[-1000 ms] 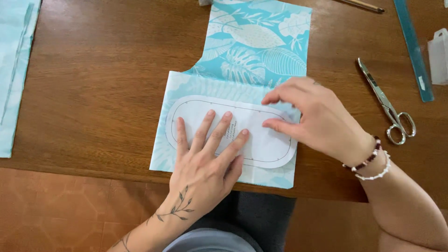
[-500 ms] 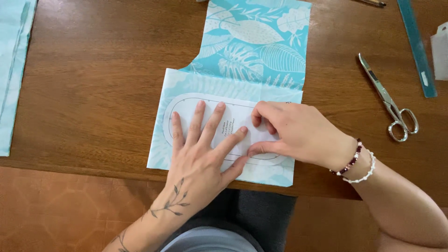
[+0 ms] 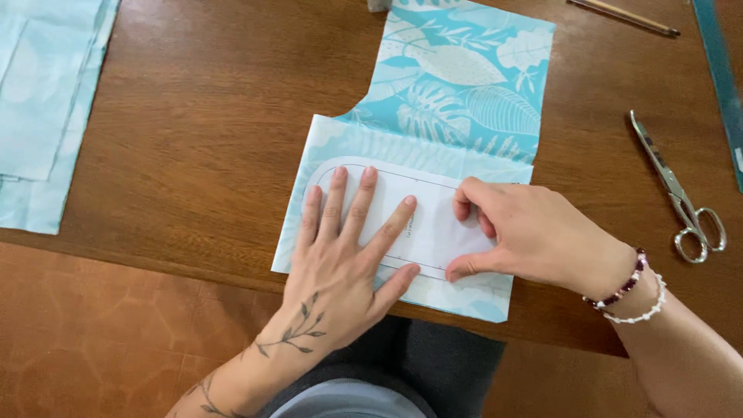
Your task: Measuring, marking, and cutting fabric pieces using a ruler, pencil, and scissors
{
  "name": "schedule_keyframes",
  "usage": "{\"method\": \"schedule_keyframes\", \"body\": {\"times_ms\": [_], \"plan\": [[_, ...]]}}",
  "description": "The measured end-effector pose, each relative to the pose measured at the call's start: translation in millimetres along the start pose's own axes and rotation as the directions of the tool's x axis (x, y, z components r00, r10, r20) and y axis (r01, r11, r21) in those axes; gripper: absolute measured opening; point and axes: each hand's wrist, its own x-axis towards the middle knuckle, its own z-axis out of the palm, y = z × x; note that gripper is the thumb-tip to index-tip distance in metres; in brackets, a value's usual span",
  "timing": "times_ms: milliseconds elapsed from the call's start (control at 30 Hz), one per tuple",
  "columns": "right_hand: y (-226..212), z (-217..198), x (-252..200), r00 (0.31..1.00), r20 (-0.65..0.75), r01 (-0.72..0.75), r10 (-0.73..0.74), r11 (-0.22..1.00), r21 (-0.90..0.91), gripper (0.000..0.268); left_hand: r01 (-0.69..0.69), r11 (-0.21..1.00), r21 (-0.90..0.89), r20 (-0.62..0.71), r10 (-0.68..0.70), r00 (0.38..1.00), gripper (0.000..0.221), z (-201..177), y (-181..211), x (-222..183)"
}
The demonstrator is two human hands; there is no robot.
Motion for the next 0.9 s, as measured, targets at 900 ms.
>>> {"method": "schedule_keyframes", "body": {"times_ms": [900], "plan": [[-3,-6,-4,1.0,0.025,0.012,-0.011,1.0,-0.02,0.067,-0.156,0.986,-0.064,-0.082,0.151,0.985,0.047,13,17,17]]}}
